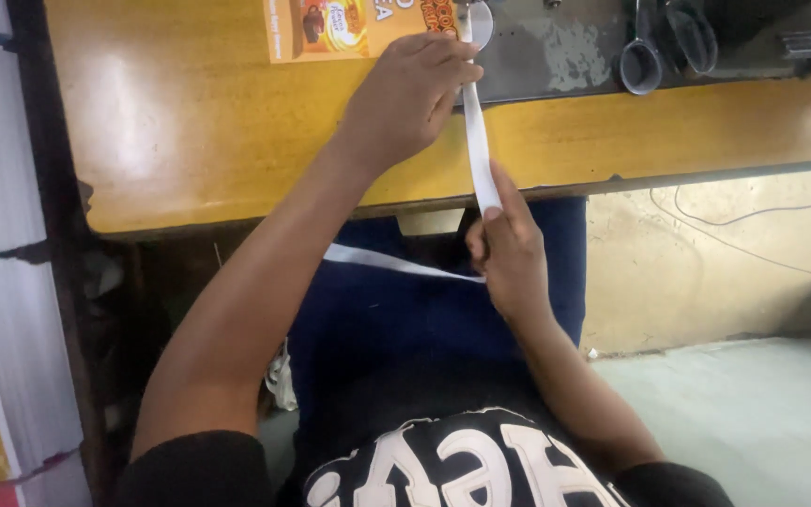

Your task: The person sews a white ribbon onto the edges of several small cardboard boxes using a sewing machine. They handle each box individually, guiding it under the needle to attach the ribbon, then move the finished box aside to the left.

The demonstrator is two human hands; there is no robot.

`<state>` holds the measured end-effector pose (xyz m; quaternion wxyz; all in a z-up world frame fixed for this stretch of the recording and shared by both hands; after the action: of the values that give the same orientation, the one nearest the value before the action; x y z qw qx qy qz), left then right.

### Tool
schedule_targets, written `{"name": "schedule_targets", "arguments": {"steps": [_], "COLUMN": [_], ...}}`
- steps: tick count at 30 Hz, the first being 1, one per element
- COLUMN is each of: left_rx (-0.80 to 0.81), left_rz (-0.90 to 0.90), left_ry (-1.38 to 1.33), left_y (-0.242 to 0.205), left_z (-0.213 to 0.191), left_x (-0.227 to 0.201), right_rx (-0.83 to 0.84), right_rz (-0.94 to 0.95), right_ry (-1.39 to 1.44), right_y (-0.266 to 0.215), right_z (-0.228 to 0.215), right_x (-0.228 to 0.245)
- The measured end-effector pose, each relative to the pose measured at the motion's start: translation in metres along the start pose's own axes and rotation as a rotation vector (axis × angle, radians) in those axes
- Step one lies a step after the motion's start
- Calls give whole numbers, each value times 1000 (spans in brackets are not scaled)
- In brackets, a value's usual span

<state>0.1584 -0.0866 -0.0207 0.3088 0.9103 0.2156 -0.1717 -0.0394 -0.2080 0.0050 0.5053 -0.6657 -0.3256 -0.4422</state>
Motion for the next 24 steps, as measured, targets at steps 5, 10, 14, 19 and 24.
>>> {"name": "schedule_targets", "arguments": {"steps": [5,10,14,19,24], "left_rx": [-96,-93,-25,-14,45], "left_rz": [-89,-164,-174,-177,-172], "left_ry": [-46,-54,-48,-47,125], "left_y": [5,1,-1,-3,-11], "left_z": [12,21,22,25,24], "left_x": [-5,1,0,1,-17], "right_rx": [-77,-71,-62,-71,-59], "right_rz": [-364,-434,-489,-546,-515], "right_ry": [-690,-935,-970,-974,-990], "right_y": [-4,-9,-8,-10,-6], "right_z": [-19,-13,-11,-9,-8], "right_x": [-32,-24,-27,-25,-36]}}
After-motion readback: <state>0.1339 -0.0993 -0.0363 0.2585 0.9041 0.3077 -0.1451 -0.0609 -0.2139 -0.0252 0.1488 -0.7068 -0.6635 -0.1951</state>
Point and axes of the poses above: each hand's wrist, its own y-axis towards the middle knuckle, its own z-axis out of the palm, x = y × z, the point moved 3 cm from there along y, towards the middle knuckle
